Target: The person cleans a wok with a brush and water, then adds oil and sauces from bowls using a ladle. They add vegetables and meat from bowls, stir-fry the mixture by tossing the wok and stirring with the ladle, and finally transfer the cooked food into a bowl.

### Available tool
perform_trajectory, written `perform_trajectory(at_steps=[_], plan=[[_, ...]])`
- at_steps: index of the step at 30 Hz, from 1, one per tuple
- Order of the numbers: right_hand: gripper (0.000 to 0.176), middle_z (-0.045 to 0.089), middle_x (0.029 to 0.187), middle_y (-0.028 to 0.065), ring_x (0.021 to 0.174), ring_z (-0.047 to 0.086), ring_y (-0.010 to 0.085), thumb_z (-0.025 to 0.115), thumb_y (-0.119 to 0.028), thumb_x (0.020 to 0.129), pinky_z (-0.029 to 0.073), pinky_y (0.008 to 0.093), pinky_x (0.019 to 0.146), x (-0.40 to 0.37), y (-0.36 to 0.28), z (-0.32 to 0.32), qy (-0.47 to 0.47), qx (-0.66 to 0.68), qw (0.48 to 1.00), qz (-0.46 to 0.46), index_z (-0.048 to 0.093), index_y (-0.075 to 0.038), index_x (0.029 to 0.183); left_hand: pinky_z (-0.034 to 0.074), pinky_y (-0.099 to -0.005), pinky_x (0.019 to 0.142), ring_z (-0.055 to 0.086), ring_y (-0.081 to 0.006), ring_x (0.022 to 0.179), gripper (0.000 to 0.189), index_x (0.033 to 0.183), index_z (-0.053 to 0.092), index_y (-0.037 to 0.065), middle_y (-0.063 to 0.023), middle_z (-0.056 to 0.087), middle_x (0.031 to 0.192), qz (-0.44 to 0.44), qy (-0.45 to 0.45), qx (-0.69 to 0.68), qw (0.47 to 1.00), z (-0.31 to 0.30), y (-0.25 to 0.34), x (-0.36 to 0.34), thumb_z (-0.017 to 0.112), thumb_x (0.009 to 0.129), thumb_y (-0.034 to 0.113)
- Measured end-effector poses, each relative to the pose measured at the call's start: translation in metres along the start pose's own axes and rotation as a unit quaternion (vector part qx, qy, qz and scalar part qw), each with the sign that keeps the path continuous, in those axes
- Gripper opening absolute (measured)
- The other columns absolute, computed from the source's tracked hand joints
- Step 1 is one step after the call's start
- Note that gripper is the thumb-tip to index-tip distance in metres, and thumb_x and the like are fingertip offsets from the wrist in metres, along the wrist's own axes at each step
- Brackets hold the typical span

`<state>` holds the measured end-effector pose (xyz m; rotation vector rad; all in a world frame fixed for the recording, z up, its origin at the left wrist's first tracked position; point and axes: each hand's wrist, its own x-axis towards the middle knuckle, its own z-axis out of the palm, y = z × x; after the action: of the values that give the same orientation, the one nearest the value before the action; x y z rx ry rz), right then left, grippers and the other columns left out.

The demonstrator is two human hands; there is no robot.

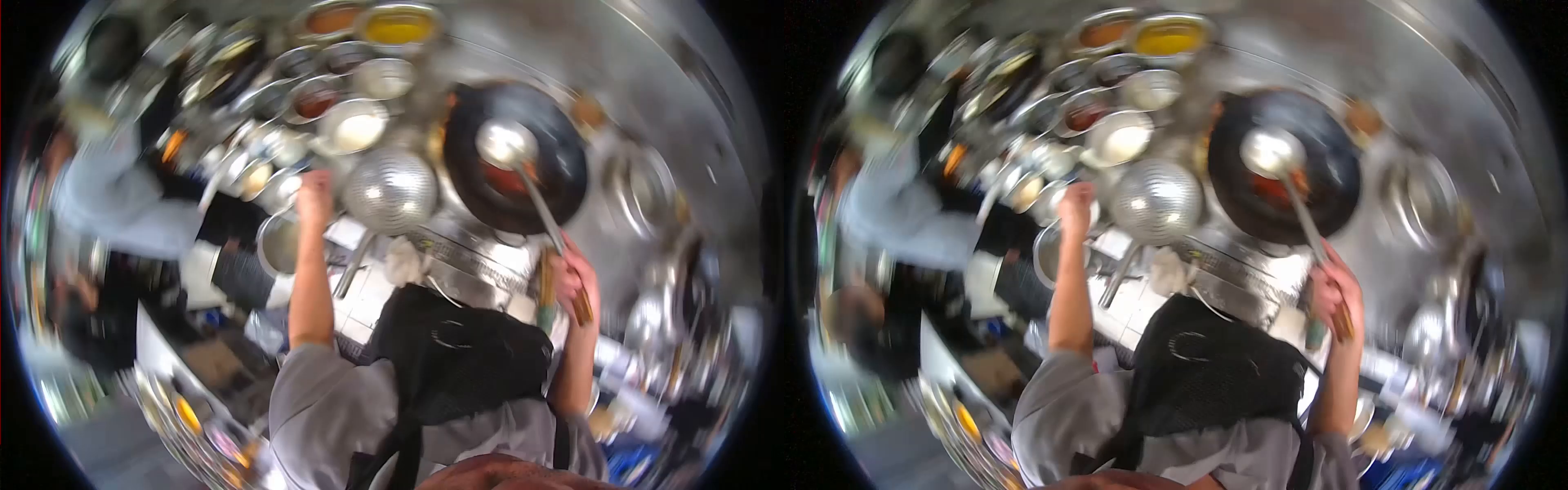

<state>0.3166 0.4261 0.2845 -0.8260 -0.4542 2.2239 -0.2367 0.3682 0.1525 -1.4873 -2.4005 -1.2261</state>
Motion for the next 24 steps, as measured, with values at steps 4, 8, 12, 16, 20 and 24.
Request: perform_trajectory(at_steps=[4,8,12,16,20,24], plan=[[0.047,0.044,0.08,0.0006,0.049,0.038,0.0013,0.045,-0.01,0.106,0.032,0.0168,0.037,0.011,-0.013,-0.054,-0.004,0.055,0.998,0.038,0.036,-0.006,0.152,0.053,-0.0446,0.078,0.067,-0.0376,0.086,0.01,0.092,0.071,0.003,-0.0178,0.07,0.087,-0.106,0.072,0.032,0.991,-0.078,0.023,-0.109,0.065,0.084,0.0],[0.021,0.047,0.082,0.0032,0.052,0.043,0.0048,0.043,-0.014,0.108,0.036,0.019,0.041,0.024,-0.03,-0.109,-0.03,0.093,0.991,0.093,0.045,-0.001,0.125,0.055,-0.0447,0.08,0.069,-0.0373,0.087,0.015,0.094,0.072,0.002,-0.0178,0.071,0.091,-0.242,0.09,0.1,0.961,-0.125,0.024,-0.243,0.064,0.082,0.0],[0.017,0.045,0.08,0.0034,0.053,0.043,0.0063,0.04,-0.018,0.11,0.037,0.0213,0.044,0.056,-0.045,-0.169,-0.128,0.15,0.957,0.214,0.042,-0.004,0.1,0.056,-0.0455,0.086,0.07,-0.0376,0.096,0.019,0.096,0.075,0.006,-0.0196,0.073,0.095,-0.316,0.103,0.156,0.93,-0.151,0.008,-0.398,0.065,0.08,0.003],[0.025,0.04,0.076,0.003,0.054,0.039,0.0084,0.04,-0.023,0.111,0.037,0.0237,0.048,0.062,-0.052,-0.177,-0.144,0.114,0.952,0.244,0.039,-0.001,0.099,0.056,-0.0482,0.082,0.071,-0.0385,0.092,0.016,0.095,0.075,0.007,-0.0205,0.073,0.094,-0.466,0.178,0.142,0.855,-0.176,0.041,-0.5,0.065,0.084,0.014],[0.026,0.037,0.077,0.0022,0.056,0.039,0.0078,0.041,-0.023,0.111,0.037,0.0235,0.047,0.059,-0.045,-0.169,-0.121,0.082,0.958,0.245,0.039,-0.001,0.099,0.055,-0.0497,0.086,0.07,-0.0387,0.096,0.019,0.098,0.075,0.01,-0.0181,0.074,0.099,-0.595,0.207,0.137,0.764,-0.209,0.063,-0.593,0.062,0.088,0.019],[0.028,0.045,0.087,0.0048,0.056,0.042,0.0072,0.048,-0.024,0.107,0.037,0.0223,0.046,0.049,-0.023,-0.16,-0.103,0.034,0.967,0.232,0.038,0.001,0.113,0.053,-0.0493,0.088,0.067,-0.0419,0.097,0.018,0.1,0.071,0.007,-0.0223,0.071,0.098,-0.599,0.374,0.214,0.675,-0.235,0.053,-0.69,0.06,0.088,0.015]])
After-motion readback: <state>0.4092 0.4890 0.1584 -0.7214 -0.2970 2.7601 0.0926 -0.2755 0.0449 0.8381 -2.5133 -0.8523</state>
